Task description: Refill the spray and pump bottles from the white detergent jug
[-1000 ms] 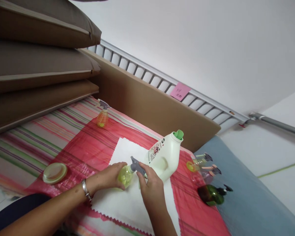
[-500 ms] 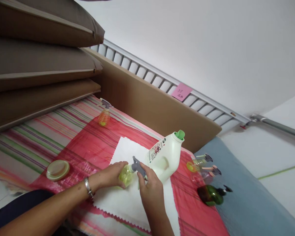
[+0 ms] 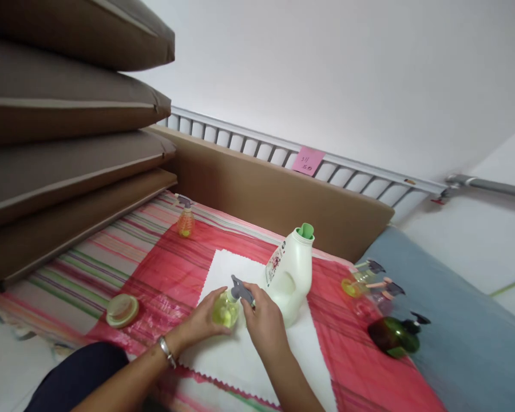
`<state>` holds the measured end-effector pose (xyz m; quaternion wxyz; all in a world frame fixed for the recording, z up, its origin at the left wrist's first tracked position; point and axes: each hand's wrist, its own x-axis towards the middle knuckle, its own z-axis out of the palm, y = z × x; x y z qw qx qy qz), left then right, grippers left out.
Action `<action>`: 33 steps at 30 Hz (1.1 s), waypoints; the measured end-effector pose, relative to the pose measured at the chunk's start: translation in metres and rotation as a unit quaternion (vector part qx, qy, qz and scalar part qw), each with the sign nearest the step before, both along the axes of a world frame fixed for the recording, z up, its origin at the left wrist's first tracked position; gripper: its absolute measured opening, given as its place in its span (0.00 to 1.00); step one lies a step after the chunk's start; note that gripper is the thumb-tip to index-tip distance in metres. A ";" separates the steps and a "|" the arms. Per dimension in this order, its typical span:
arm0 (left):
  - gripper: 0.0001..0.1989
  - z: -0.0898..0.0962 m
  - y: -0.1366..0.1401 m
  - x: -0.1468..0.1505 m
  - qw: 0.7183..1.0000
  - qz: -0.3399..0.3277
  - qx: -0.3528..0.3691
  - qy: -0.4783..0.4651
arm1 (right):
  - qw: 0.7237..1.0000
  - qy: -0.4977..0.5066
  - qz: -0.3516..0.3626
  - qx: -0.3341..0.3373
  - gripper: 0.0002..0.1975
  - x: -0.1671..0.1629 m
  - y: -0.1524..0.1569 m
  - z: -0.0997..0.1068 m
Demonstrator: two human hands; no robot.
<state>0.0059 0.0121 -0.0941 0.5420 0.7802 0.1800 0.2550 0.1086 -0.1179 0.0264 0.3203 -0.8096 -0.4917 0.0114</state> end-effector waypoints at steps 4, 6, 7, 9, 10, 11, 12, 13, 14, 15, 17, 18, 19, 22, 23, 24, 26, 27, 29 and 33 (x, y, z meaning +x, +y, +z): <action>0.42 -0.004 -0.016 0.004 0.998 0.063 -0.005 -0.027 | 0.999 0.025 0.028 -0.002 0.12 0.002 -0.003 0.014; 0.41 -0.005 -0.025 0.005 0.996 0.076 -0.007 -0.037 | 0.998 0.034 0.046 -0.008 0.12 0.003 -0.008 0.023; 0.41 -0.006 -0.030 0.006 0.996 0.078 -0.008 -0.040 | 0.998 0.036 0.056 -0.012 0.13 0.004 -0.011 0.026; 0.41 -0.008 -0.040 0.005 0.996 0.080 -0.010 -0.044 | 0.996 0.039 0.073 -0.023 0.15 0.006 -0.018 0.029; 0.41 -0.009 -0.044 0.005 0.996 0.082 -0.010 -0.045 | 0.996 0.040 0.078 -0.028 0.17 0.008 -0.022 0.029; 0.41 -0.011 -0.048 0.004 0.995 0.084 -0.009 -0.045 | 0.995 0.041 0.081 -0.032 0.18 0.009 -0.025 0.028; 0.40 -0.012 -0.051 0.004 0.995 0.086 -0.008 -0.046 | 0.995 0.041 0.083 -0.036 0.19 0.011 -0.027 0.026; 0.40 -0.013 -0.053 0.003 0.995 0.087 -0.007 -0.047 | 0.995 0.040 0.084 -0.039 0.20 0.012 -0.028 0.024; 0.40 -0.013 -0.054 0.003 0.995 0.086 -0.005 -0.049 | 0.995 0.038 0.086 -0.041 0.20 0.013 -0.029 0.023; 0.39 -0.013 -0.054 0.003 0.995 0.084 -0.003 -0.050 | 0.995 0.034 0.089 -0.043 0.20 0.015 -0.029 0.021; 0.38 -0.012 -0.053 0.003 0.995 0.081 0.001 -0.051 | 0.994 0.023 0.097 -0.048 0.20 0.017 -0.027 0.020; 0.38 -0.012 -0.053 0.004 0.995 0.081 0.002 -0.051 | 0.993 0.018 0.102 -0.051 0.20 0.017 -0.026 0.021; 0.37 -0.011 -0.052 0.004 0.995 0.080 0.003 -0.050 | 0.993 0.013 0.107 -0.054 0.20 0.018 -0.025 0.021; 0.37 -0.010 -0.051 0.004 0.996 0.081 0.004 -0.045 | 0.991 0.002 0.117 -0.060 0.20 0.020 -0.024 0.023; 0.37 -0.010 -0.052 0.004 0.996 0.081 0.004 -0.042 | 0.991 -0.001 0.119 -0.060 0.20 0.020 -0.024 0.023; 0.38 -0.009 -0.052 0.004 0.996 0.080 0.005 -0.040 | 0.991 -0.004 0.120 -0.059 0.20 0.020 -0.024 0.023; 0.38 -0.007 -0.053 0.004 0.996 0.075 0.007 -0.036 | 0.991 -0.009 0.121 -0.058 0.20 0.020 -0.024 0.024; 0.38 -0.005 -0.053 0.004 0.997 0.073 0.008 -0.035 | 0.991 -0.012 0.122 -0.059 0.20 0.020 -0.024 0.025; 0.38 -0.002 -0.054 0.003 0.997 0.069 0.012 -0.032 | 0.990 -0.016 0.126 -0.061 0.19 0.020 -0.023 0.028; 0.38 0.001 -0.055 0.005 0.997 0.071 0.015 -0.026 | 0.990 -0.022 0.129 -0.058 0.17 0.021 -0.022 0.034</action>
